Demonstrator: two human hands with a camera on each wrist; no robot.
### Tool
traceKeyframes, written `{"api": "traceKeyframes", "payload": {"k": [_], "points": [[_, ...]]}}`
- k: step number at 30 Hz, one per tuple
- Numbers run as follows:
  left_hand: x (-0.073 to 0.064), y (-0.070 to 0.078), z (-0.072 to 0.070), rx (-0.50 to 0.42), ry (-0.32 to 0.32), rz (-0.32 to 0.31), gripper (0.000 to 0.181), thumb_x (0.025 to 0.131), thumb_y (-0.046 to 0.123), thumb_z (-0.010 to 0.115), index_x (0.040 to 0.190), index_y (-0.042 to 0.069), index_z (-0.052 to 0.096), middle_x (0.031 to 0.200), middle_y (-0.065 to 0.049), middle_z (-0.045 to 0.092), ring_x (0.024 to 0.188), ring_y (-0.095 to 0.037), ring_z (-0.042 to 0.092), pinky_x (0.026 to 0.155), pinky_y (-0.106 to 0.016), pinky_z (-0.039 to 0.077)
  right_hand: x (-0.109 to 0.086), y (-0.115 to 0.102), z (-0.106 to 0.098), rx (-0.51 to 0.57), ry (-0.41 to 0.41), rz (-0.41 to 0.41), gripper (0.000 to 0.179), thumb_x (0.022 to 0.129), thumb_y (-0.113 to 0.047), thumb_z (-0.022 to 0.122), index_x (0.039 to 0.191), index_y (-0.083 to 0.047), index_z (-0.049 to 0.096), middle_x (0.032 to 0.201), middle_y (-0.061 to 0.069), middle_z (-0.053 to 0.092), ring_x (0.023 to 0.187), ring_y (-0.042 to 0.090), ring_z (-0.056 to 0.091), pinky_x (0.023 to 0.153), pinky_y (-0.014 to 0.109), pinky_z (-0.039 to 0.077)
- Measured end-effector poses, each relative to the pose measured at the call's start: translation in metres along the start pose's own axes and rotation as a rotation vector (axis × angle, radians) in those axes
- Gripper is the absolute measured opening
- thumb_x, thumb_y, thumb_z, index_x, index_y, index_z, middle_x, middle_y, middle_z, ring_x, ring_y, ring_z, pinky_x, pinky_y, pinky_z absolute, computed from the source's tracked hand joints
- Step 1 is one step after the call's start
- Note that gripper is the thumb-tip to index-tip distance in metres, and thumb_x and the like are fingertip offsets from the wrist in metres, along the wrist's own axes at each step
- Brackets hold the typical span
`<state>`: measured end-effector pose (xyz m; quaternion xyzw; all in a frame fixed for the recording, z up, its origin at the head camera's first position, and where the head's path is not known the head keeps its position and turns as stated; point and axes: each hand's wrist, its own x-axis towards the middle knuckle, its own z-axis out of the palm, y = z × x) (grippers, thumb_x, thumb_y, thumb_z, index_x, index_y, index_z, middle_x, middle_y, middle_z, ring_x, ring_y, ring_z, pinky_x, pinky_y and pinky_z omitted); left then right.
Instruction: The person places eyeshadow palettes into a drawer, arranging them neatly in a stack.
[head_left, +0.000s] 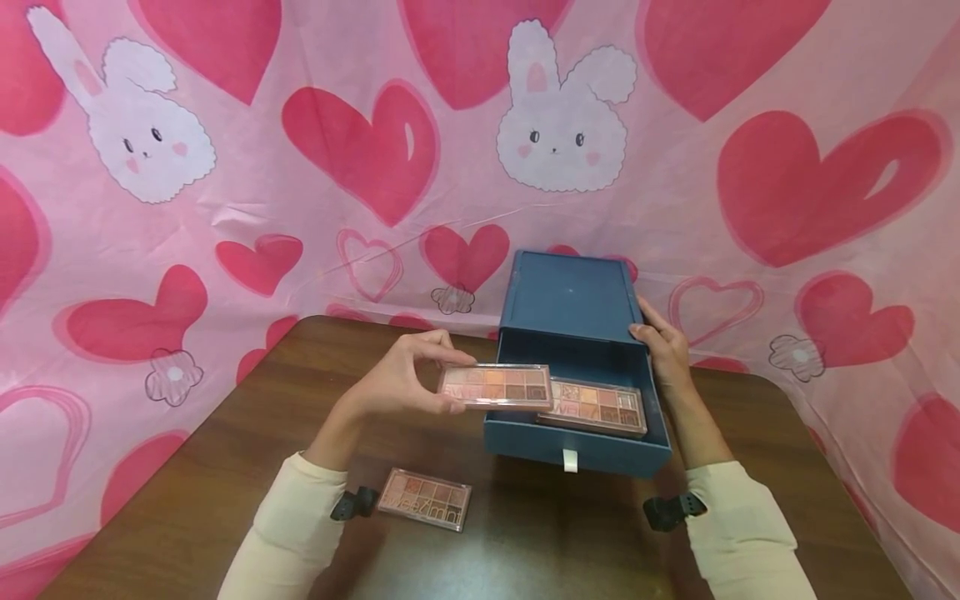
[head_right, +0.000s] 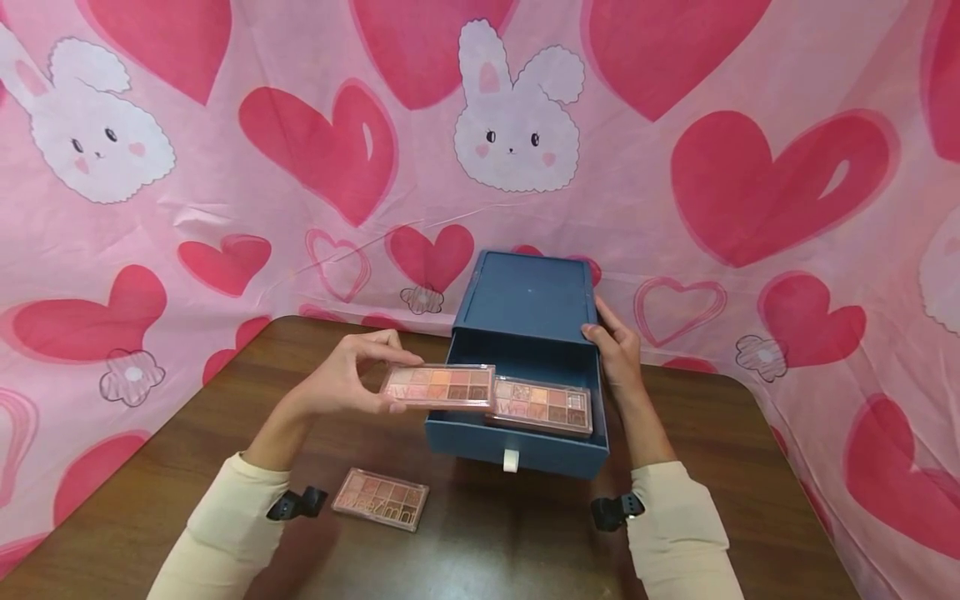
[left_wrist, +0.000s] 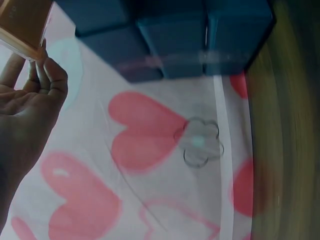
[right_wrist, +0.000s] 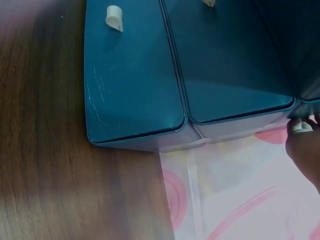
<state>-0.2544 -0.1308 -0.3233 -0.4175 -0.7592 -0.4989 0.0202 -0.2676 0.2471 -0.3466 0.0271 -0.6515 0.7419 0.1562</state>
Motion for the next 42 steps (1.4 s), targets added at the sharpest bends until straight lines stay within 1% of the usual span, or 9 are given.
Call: {"api": "traceKeyframes", "payload": {"k": [2, 10, 14, 18, 22, 25, 33, 39, 42], "points": [[0.005, 0.002, 0.008, 0.005, -0.007, -0.005, 0.048, 0.069, 0.014, 0.088, 0.116, 0.01, 0.078, 0.089, -0.004, 0.063, 0.09, -0.018, 0.057, 0.074, -0.031, 0.052, 0.0, 0.001, 0.0, 0.002, -0.006, 0.0, 0.059, 0.096, -0.008, 0.051, 0.154, -0.003, 0.04, 0.101, -0.027, 0.07, 0.083, -0.005, 0.067, 0.076, 0.012, 0.056], [0.024, 0.017, 0.028, 0.062, -0.005, -0.091, 0.05, 0.068, 0.024, 0.09, 0.116, 0.017, 0.079, 0.091, 0.003, 0.064, 0.095, -0.017, 0.058, 0.077, -0.034, 0.052, 0.0, 0.0, 0.0, -0.025, 0.018, 0.015, 0.058, 0.096, -0.01, 0.052, 0.153, -0.005, 0.042, 0.1, -0.028, 0.069, 0.083, -0.005, 0.066, 0.077, 0.011, 0.056], [0.033, 0.024, 0.037, 0.089, -0.029, -0.101, 0.051, 0.068, 0.026, 0.09, 0.117, 0.017, 0.078, 0.091, 0.004, 0.063, 0.095, -0.015, 0.058, 0.079, -0.038, 0.052, 0.0, 0.001, 0.0, -0.026, 0.022, 0.019, 0.058, 0.096, -0.01, 0.053, 0.153, -0.005, 0.042, 0.099, -0.028, 0.069, 0.082, -0.004, 0.066, 0.076, 0.012, 0.056], [0.039, 0.031, 0.046, 0.142, -0.065, -0.11, 0.055, 0.07, 0.029, 0.09, 0.122, 0.017, 0.076, 0.093, 0.007, 0.062, 0.095, -0.012, 0.057, 0.075, -0.032, 0.051, 0.0, 0.001, 0.001, -0.021, 0.02, 0.018, 0.059, 0.096, -0.009, 0.053, 0.153, -0.002, 0.04, 0.097, -0.026, 0.07, 0.079, -0.005, 0.067, 0.073, 0.013, 0.057], [0.044, 0.037, 0.053, 0.223, -0.094, -0.1, 0.058, 0.071, 0.033, 0.09, 0.125, 0.017, 0.074, 0.094, 0.008, 0.059, 0.094, -0.01, 0.055, 0.069, -0.027, 0.051, 0.0, 0.001, 0.002, -0.012, 0.022, 0.021, 0.06, 0.095, -0.008, 0.053, 0.153, -0.002, 0.04, 0.095, -0.025, 0.071, 0.078, -0.005, 0.066, 0.074, 0.012, 0.057], [0.049, 0.039, 0.058, 0.275, -0.132, -0.082, 0.059, 0.072, 0.034, 0.089, 0.126, 0.018, 0.074, 0.093, 0.007, 0.056, 0.093, -0.009, 0.053, 0.069, -0.025, 0.05, 0.0, 0.0, 0.002, 0.001, 0.032, 0.027, 0.059, 0.095, -0.008, 0.052, 0.153, -0.003, 0.041, 0.094, -0.025, 0.071, 0.078, -0.005, 0.067, 0.074, 0.012, 0.056], [0.062, 0.041, 0.073, 0.334, -0.232, -0.072, 0.057, 0.075, 0.036, 0.086, 0.127, 0.019, 0.073, 0.089, 0.005, 0.052, 0.092, -0.012, 0.052, 0.069, -0.023, 0.044, -0.001, -0.001, 0.002, 0.024, 0.015, 0.042, 0.06, 0.096, -0.006, 0.051, 0.154, 0.0, 0.037, 0.092, -0.024, 0.073, 0.078, -0.006, 0.069, 0.073, 0.012, 0.057], [0.067, 0.039, 0.077, 0.419, -0.257, -0.068, 0.056, 0.076, 0.04, 0.086, 0.127, 0.021, 0.073, 0.087, 0.004, 0.054, 0.087, -0.012, 0.051, 0.068, -0.023, 0.041, -0.001, 0.001, 0.001, -0.005, 0.037, 0.038, 0.059, 0.096, -0.008, 0.053, 0.153, -0.001, 0.039, 0.092, -0.025, 0.072, 0.078, -0.006, 0.068, 0.073, 0.012, 0.056], [0.07, 0.039, 0.079, 0.502, -0.27, -0.048, 0.055, 0.077, 0.045, 0.085, 0.126, 0.023, 0.074, 0.087, 0.006, 0.056, 0.084, -0.008, 0.05, 0.075, -0.024, 0.041, -0.001, 0.0, 0.001, -0.02, 0.042, 0.023, 0.059, 0.095, -0.009, 0.054, 0.152, -0.001, 0.04, 0.093, -0.026, 0.071, 0.08, -0.006, 0.067, 0.075, 0.011, 0.056]]}}
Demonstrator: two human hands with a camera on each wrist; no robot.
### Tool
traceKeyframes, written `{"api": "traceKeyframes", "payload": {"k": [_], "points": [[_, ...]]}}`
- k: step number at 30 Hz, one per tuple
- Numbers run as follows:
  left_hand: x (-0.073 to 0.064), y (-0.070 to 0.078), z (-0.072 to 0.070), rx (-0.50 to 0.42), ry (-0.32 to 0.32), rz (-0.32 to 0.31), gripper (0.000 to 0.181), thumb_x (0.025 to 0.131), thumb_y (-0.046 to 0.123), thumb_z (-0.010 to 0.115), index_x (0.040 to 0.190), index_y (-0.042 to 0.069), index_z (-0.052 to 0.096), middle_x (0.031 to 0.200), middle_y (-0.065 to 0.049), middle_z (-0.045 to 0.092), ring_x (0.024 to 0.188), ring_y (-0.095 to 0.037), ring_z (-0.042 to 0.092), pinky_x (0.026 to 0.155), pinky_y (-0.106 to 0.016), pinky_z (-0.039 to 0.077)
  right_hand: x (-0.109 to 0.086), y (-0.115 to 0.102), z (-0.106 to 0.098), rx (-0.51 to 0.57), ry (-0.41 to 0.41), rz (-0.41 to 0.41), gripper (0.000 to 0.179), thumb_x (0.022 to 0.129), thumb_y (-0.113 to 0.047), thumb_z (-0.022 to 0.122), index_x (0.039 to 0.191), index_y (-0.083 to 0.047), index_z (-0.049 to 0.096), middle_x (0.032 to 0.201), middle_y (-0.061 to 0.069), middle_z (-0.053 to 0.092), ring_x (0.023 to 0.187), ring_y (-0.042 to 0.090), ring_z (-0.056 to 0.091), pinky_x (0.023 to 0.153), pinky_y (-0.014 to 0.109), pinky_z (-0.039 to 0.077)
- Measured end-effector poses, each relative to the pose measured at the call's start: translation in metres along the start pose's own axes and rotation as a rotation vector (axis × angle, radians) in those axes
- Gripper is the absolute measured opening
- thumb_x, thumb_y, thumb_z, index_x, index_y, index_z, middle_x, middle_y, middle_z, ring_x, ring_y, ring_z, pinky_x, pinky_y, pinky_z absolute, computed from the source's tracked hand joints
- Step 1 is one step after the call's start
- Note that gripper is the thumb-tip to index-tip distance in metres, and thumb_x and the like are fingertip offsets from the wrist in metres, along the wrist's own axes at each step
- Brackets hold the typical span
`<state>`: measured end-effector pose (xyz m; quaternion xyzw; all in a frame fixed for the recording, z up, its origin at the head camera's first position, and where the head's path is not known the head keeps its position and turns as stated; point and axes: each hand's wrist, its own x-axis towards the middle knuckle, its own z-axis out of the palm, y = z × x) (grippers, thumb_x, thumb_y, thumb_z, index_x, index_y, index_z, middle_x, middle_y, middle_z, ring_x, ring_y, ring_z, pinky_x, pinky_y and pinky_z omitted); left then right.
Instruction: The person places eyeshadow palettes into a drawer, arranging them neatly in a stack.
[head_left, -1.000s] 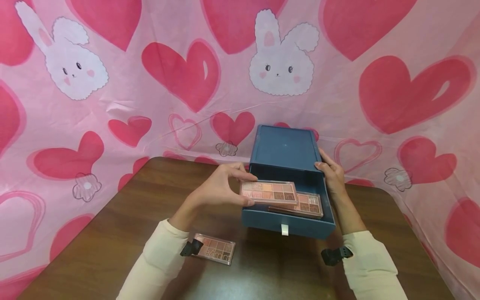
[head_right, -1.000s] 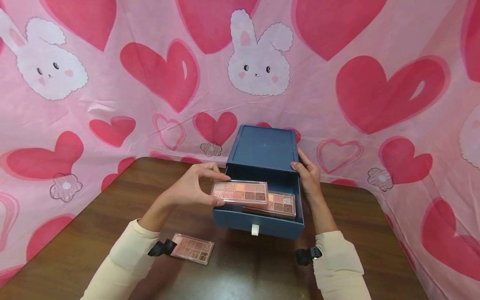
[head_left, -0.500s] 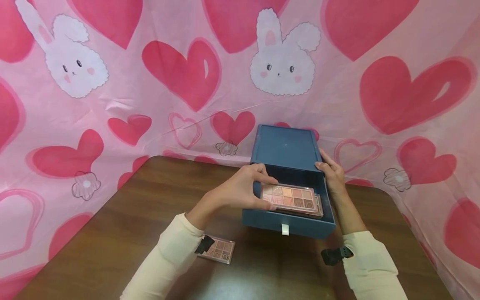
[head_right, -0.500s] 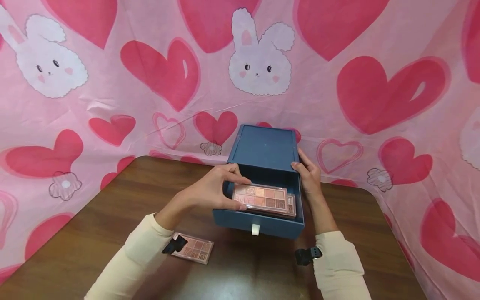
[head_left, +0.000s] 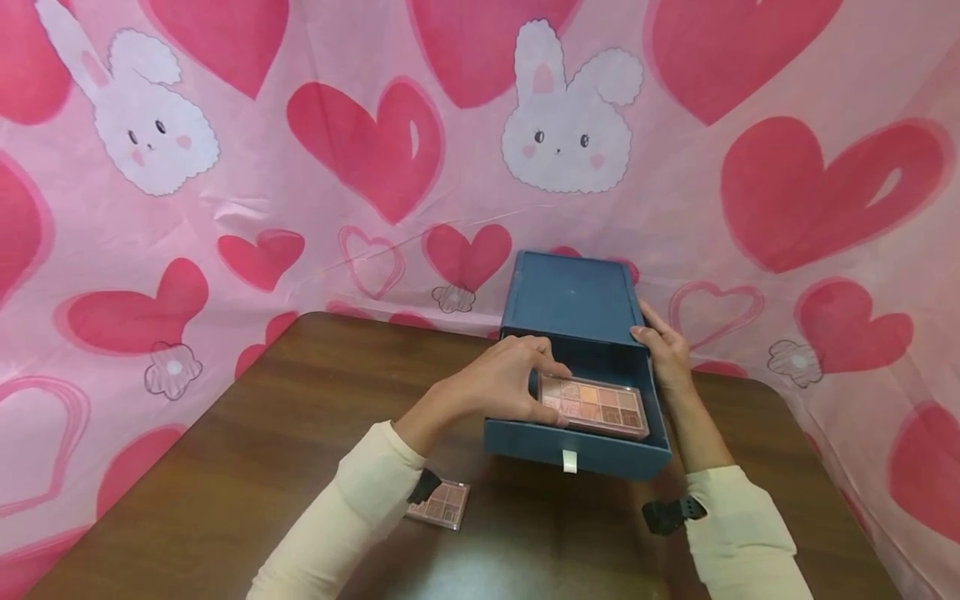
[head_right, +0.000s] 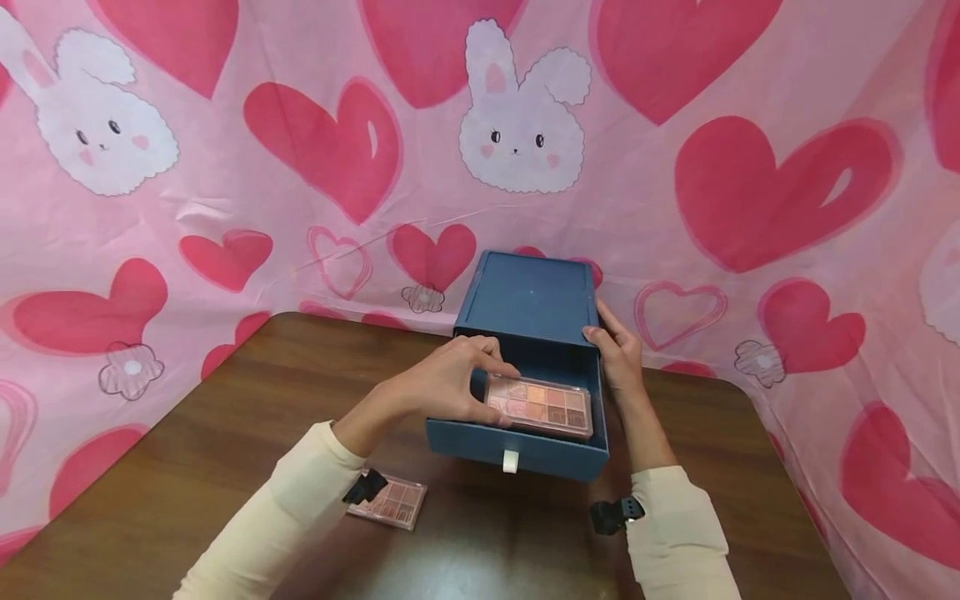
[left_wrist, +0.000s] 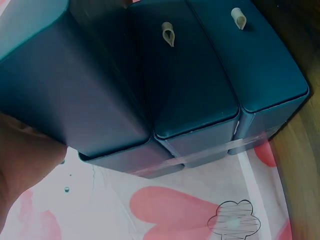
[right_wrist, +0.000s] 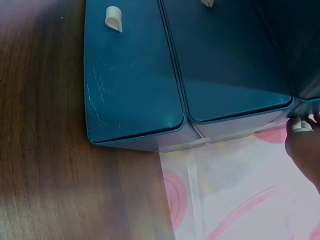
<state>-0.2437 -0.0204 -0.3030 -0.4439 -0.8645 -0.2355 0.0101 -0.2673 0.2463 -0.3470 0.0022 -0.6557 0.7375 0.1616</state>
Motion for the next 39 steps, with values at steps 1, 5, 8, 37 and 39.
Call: {"api": "traceKeyframes", "payload": {"k": [1, 5, 8, 37, 39], "points": [[0.001, 0.0, 0.0, 0.032, -0.002, 0.006, 0.055, 0.077, 0.046, 0.084, 0.126, 0.024, 0.074, 0.087, 0.007, 0.057, 0.084, -0.007, 0.049, 0.078, -0.025, 0.041, 0.0, 0.0, 0.0, -0.005, 0.0, -0.006, 0.059, 0.095, -0.01, 0.054, 0.152, -0.001, 0.041, 0.094, -0.026, 0.071, 0.08, -0.007, 0.067, 0.075, 0.011, 0.056], [0.002, 0.002, 0.001, 0.13, -0.027, 0.015, 0.056, 0.078, 0.05, 0.083, 0.127, 0.025, 0.073, 0.093, 0.007, 0.062, 0.088, -0.006, 0.051, 0.09, -0.028, 0.042, 0.001, 0.0, 0.001, 0.003, -0.003, -0.01, 0.059, 0.095, -0.008, 0.053, 0.152, 0.0, 0.041, 0.094, -0.027, 0.071, 0.08, -0.007, 0.068, 0.074, 0.011, 0.056], [0.003, 0.003, 0.002, 0.157, -0.038, 0.007, 0.058, 0.078, 0.051, 0.083, 0.128, 0.024, 0.072, 0.101, 0.007, 0.067, 0.096, -0.007, 0.056, 0.095, -0.03, 0.044, 0.001, 0.001, 0.001, 0.011, 0.001, -0.011, 0.059, 0.095, -0.007, 0.052, 0.152, 0.0, 0.041, 0.094, -0.027, 0.072, 0.079, -0.007, 0.068, 0.074, 0.011, 0.056], [-0.054, -0.033, 0.023, -0.439, 0.676, 0.1, 0.01, 0.087, 0.001, 0.075, 0.097, -0.003, 0.078, 0.1, -0.013, 0.076, 0.101, -0.02, 0.07, 0.096, -0.028, 0.055, 0.001, 0.002, -0.001, 0.024, -0.007, 0.001, 0.058, 0.096, -0.009, 0.052, 0.153, -0.004, 0.042, 0.093, -0.026, 0.071, 0.079, -0.006, 0.068, 0.074, 0.011, 0.056], [-0.064, -0.038, 0.029, -0.459, 0.696, 0.073, 0.01, 0.088, 0.0, 0.074, 0.096, -0.002, 0.078, 0.099, -0.014, 0.076, 0.099, -0.018, 0.07, 0.094, -0.027, 0.055, 0.002, 0.002, -0.001, 0.027, -0.003, -0.004, 0.058, 0.096, -0.008, 0.052, 0.153, -0.003, 0.042, 0.093, -0.026, 0.072, 0.079, -0.006, 0.068, 0.073, 0.011, 0.056]]}}
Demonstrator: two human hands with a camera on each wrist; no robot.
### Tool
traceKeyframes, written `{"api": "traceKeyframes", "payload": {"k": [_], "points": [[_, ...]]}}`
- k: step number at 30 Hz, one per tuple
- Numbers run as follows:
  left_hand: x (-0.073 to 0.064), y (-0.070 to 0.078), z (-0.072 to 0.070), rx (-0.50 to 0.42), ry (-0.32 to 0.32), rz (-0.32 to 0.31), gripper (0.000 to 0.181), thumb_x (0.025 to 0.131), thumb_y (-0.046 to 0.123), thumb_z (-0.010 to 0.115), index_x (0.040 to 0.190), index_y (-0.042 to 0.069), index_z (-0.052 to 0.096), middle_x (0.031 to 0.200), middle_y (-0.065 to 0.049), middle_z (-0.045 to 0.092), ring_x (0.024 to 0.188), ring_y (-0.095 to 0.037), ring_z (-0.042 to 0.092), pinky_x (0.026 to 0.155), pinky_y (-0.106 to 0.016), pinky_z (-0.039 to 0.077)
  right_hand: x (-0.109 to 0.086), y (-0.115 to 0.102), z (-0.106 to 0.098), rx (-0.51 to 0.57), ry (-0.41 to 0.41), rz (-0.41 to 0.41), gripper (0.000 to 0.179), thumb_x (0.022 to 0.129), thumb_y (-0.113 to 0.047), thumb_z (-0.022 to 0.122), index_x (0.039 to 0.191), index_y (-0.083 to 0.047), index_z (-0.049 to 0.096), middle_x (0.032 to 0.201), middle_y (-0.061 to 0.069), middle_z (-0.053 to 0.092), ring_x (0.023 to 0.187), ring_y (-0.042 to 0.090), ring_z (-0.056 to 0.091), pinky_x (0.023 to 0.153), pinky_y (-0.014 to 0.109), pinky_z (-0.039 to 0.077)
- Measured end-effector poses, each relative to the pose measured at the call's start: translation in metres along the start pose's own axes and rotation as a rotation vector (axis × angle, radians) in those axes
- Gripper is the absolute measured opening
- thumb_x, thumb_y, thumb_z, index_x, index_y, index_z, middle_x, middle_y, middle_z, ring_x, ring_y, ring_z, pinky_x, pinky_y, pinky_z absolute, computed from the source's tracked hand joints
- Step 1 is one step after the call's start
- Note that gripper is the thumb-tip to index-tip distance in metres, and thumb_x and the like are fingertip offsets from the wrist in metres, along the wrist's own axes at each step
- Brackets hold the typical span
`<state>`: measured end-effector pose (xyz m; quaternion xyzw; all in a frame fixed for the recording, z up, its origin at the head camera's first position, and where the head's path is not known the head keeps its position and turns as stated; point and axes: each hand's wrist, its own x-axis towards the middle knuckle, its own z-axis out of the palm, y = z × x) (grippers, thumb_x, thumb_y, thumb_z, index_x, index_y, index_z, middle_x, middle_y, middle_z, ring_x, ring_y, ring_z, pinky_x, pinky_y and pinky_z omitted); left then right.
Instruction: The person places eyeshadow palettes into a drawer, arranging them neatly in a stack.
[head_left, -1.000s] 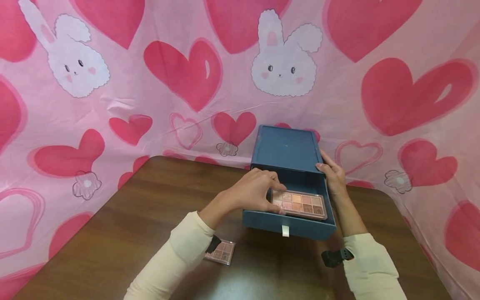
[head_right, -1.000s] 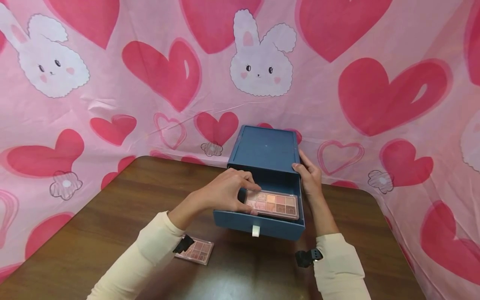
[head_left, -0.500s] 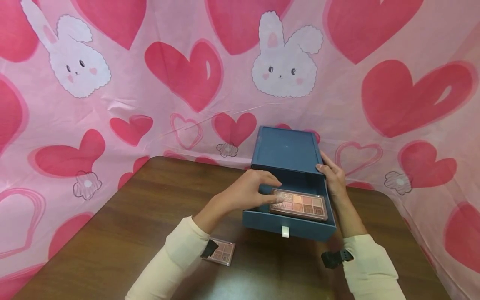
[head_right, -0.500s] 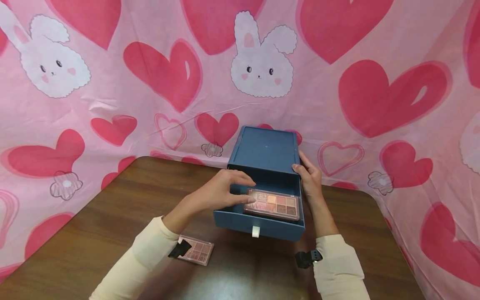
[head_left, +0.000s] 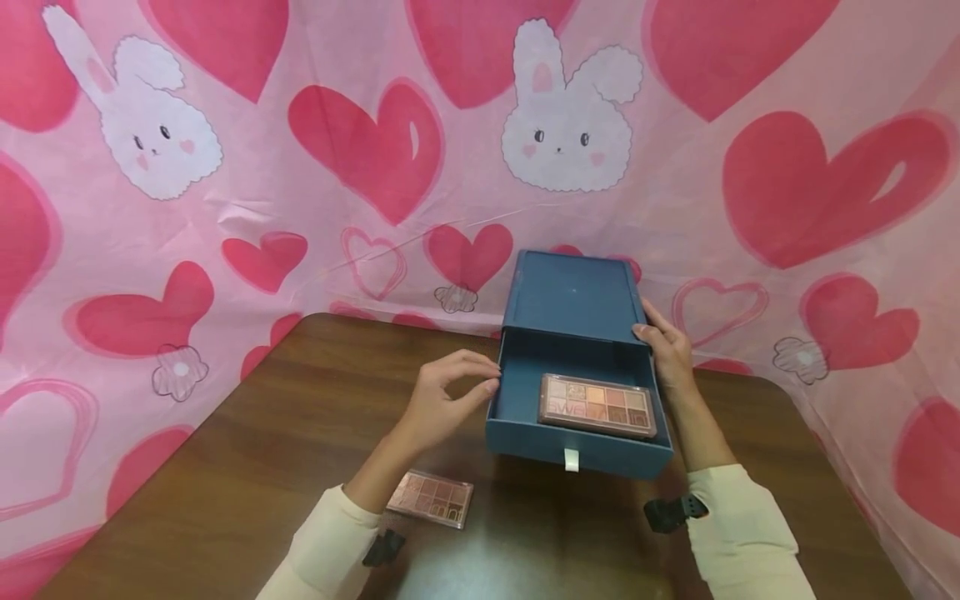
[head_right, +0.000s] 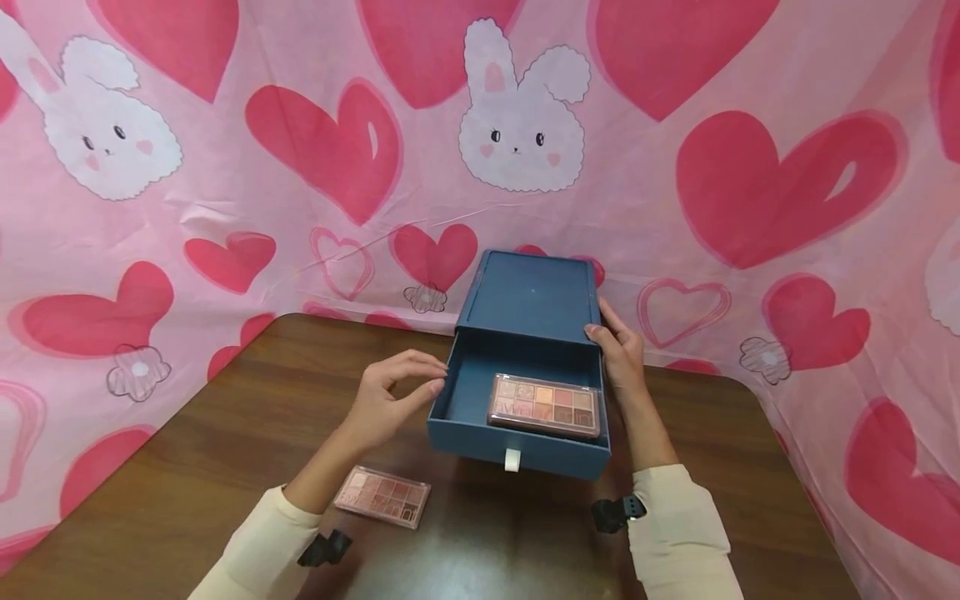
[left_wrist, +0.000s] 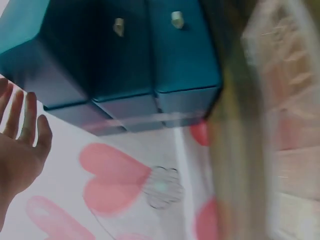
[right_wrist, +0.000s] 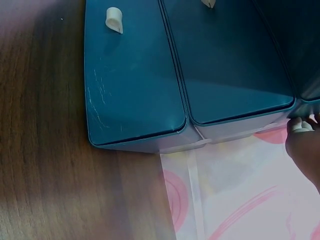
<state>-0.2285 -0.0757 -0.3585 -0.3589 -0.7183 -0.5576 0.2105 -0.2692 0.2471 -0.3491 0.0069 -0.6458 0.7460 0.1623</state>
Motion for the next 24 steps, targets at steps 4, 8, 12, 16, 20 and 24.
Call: {"api": "traceKeyframes", "payload": {"k": [4, 8, 12, 16, 20, 24], "points": [[-0.021, -0.009, -0.007, 0.047, 0.026, -0.053, 0.01, 0.088, 0.001, 0.074, 0.096, 0.003, 0.078, 0.098, -0.012, 0.076, 0.098, -0.017, 0.07, 0.091, -0.027, 0.055, -0.001, -0.001, 0.0, 0.003, 0.001, -0.007, 0.059, 0.095, -0.008, 0.053, 0.152, 0.0, 0.041, 0.094, -0.026, 0.071, 0.08, -0.006, 0.068, 0.074, 0.012, 0.056], [-0.044, -0.021, -0.016, 0.091, -0.02, -0.154, 0.014, 0.087, 0.004, 0.076, 0.1, 0.008, 0.078, 0.098, -0.012, 0.077, 0.095, -0.019, 0.071, 0.089, -0.03, 0.056, -0.001, -0.002, 0.001, -0.001, 0.005, -0.004, 0.059, 0.095, -0.009, 0.054, 0.152, -0.001, 0.042, 0.095, -0.027, 0.071, 0.08, -0.007, 0.068, 0.075, 0.011, 0.056], [-0.068, -0.032, -0.023, 0.122, -0.114, -0.301, 0.021, 0.086, 0.009, 0.078, 0.107, 0.009, 0.077, 0.103, -0.013, 0.077, 0.099, -0.023, 0.072, 0.09, -0.04, 0.057, -0.001, -0.003, 0.001, 0.005, 0.004, -0.009, 0.058, 0.095, -0.009, 0.054, 0.152, -0.002, 0.043, 0.095, -0.027, 0.071, 0.079, -0.006, 0.068, 0.074, 0.012, 0.056], [-0.085, -0.038, -0.031, 0.178, -0.199, -0.411, 0.031, 0.084, 0.014, 0.081, 0.114, 0.006, 0.076, 0.11, -0.012, 0.076, 0.105, -0.026, 0.071, 0.095, -0.048, 0.056, 0.0, -0.003, 0.001, 0.017, -0.018, -0.007, 0.059, 0.095, -0.009, 0.053, 0.153, -0.002, 0.041, 0.095, -0.025, 0.072, 0.079, -0.005, 0.069, 0.072, 0.014, 0.057], [-0.098, -0.04, -0.045, 0.212, -0.281, -0.475, 0.044, 0.081, 0.018, 0.085, 0.12, 0.003, 0.072, 0.119, -0.014, 0.073, 0.113, -0.031, 0.068, 0.096, -0.049, 0.057, 0.001, -0.002, 0.0, 0.016, -0.023, -0.01, 0.059, 0.095, -0.008, 0.053, 0.153, -0.002, 0.041, 0.094, -0.025, 0.072, 0.078, -0.005, 0.069, 0.071, 0.014, 0.057], [-0.109, -0.042, -0.059, 0.298, -0.382, -0.493, 0.057, 0.073, 0.023, 0.09, 0.123, 0.002, 0.07, 0.121, -0.012, 0.071, 0.115, -0.03, 0.065, 0.096, -0.039, 0.055, 0.001, -0.002, -0.001, 0.009, -0.02, -0.011, 0.059, 0.095, -0.008, 0.053, 0.153, -0.002, 0.042, 0.094, -0.025, 0.072, 0.077, -0.006, 0.068, 0.072, 0.012, 0.057]]}}
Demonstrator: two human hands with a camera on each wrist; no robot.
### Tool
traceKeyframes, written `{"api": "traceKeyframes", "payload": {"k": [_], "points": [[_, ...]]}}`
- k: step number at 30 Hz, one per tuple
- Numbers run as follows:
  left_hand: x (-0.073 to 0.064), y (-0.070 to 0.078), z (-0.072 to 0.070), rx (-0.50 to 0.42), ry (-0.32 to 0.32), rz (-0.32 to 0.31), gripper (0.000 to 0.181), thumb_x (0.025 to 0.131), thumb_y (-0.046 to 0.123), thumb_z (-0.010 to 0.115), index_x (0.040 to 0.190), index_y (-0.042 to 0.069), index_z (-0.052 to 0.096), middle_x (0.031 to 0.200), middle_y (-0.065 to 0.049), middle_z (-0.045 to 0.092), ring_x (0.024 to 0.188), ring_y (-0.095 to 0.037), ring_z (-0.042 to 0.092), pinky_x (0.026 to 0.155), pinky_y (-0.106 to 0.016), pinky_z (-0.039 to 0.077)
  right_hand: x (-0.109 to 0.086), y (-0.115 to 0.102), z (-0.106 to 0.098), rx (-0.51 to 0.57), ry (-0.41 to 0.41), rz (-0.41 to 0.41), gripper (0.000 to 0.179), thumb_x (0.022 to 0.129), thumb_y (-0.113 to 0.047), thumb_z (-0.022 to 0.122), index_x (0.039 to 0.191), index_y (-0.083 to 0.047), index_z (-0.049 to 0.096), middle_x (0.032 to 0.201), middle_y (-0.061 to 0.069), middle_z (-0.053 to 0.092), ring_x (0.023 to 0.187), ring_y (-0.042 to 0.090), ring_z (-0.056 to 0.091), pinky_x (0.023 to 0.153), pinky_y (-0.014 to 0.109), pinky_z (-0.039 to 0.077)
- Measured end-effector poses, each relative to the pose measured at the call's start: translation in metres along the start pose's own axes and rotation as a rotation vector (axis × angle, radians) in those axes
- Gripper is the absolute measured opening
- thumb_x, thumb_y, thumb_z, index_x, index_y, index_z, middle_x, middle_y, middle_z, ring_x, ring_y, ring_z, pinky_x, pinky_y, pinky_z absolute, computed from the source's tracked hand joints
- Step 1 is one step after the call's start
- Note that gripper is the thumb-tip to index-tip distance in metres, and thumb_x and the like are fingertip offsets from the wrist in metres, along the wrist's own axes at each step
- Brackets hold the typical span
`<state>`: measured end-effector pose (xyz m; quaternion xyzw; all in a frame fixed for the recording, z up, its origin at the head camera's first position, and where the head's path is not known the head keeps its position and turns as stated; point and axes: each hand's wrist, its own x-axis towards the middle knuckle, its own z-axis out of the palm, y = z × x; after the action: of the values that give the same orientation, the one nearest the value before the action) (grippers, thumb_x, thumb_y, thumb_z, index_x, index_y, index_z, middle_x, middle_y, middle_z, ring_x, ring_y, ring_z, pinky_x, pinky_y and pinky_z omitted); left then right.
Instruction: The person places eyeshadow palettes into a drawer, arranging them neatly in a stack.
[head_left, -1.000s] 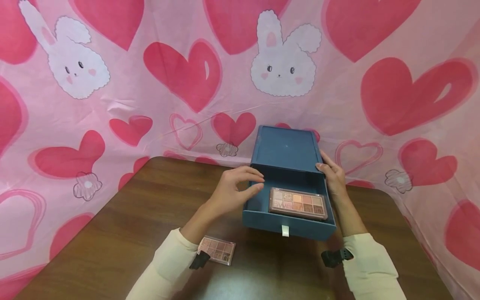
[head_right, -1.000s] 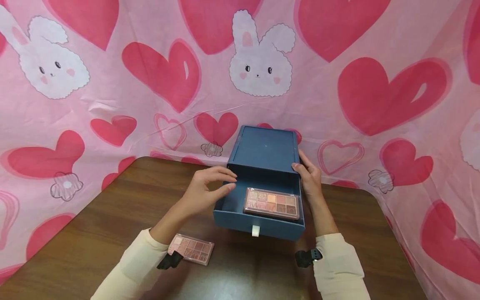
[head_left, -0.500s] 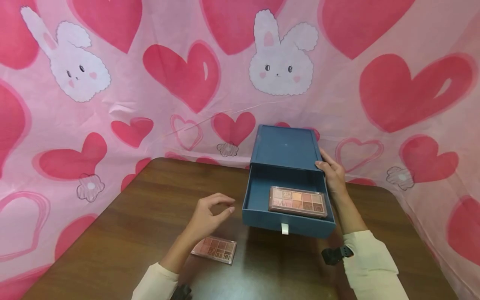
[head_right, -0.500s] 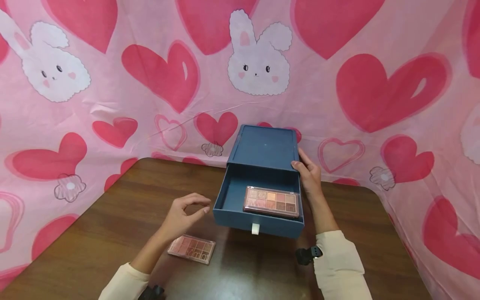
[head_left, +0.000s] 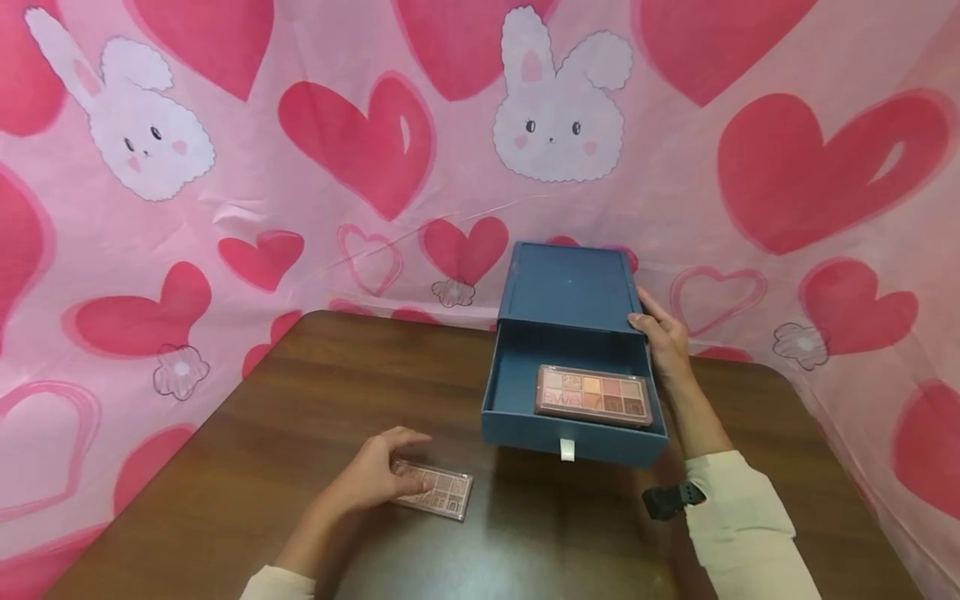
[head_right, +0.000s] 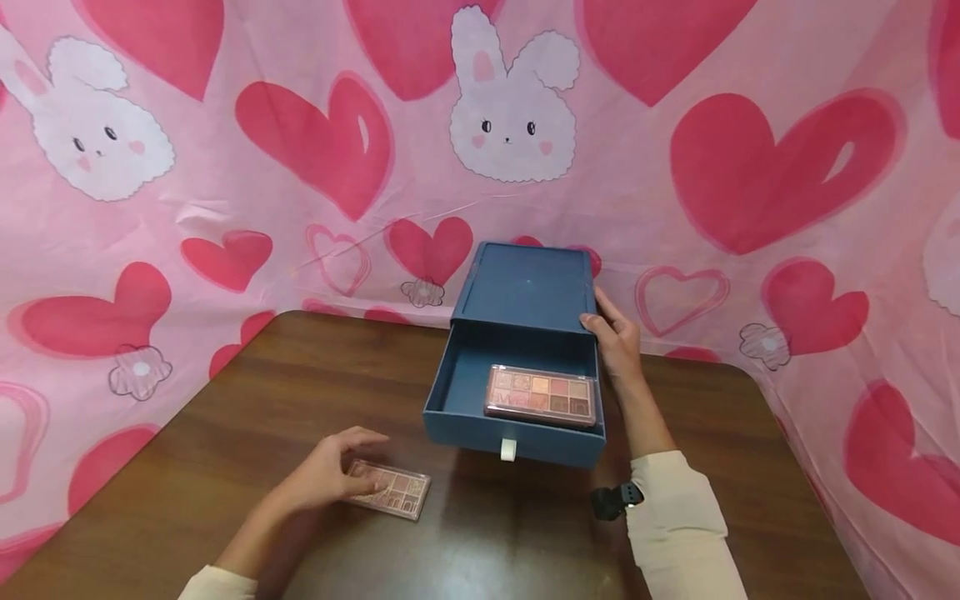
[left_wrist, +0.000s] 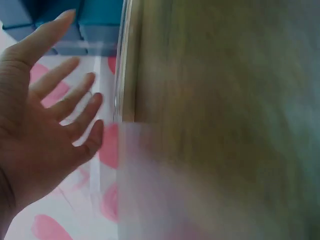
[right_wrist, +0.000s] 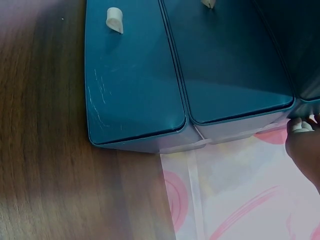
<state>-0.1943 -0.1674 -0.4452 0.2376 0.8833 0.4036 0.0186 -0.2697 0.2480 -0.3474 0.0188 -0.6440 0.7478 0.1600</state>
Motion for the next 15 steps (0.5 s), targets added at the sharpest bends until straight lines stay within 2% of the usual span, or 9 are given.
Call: {"api": "traceKeyframes", "payload": {"k": [4, 10, 15], "points": [[-0.007, -0.008, -0.005, 0.09, -0.076, 0.025, 0.065, 0.066, 0.028, 0.095, 0.123, 0.006, 0.071, 0.118, -0.008, 0.072, 0.111, -0.025, 0.065, 0.097, -0.031, 0.05, 0.0, -0.001, 0.0, 0.004, 0.005, 0.002, 0.059, 0.095, -0.008, 0.053, 0.152, -0.002, 0.042, 0.094, -0.026, 0.071, 0.076, -0.005, 0.068, 0.071, 0.012, 0.057], [-0.014, -0.018, -0.01, 0.126, -0.13, 0.056, 0.07, 0.063, 0.033, 0.096, 0.123, 0.008, 0.071, 0.12, -0.005, 0.07, 0.113, -0.028, 0.06, 0.098, -0.034, 0.047, 0.0, 0.0, 0.002, -0.005, 0.006, 0.014, 0.059, 0.095, -0.009, 0.054, 0.152, -0.002, 0.042, 0.095, -0.027, 0.071, 0.078, -0.006, 0.067, 0.073, 0.012, 0.056], [-0.013, -0.029, -0.015, 0.091, -0.17, 0.01, 0.067, 0.066, 0.028, 0.095, 0.125, 0.008, 0.07, 0.122, -0.003, 0.069, 0.116, -0.026, 0.06, 0.102, -0.031, 0.047, -0.001, 0.0, 0.0, -0.023, 0.01, -0.01, 0.059, 0.095, -0.01, 0.054, 0.152, -0.002, 0.042, 0.094, -0.028, 0.07, 0.079, -0.006, 0.067, 0.074, 0.011, 0.056]]}}
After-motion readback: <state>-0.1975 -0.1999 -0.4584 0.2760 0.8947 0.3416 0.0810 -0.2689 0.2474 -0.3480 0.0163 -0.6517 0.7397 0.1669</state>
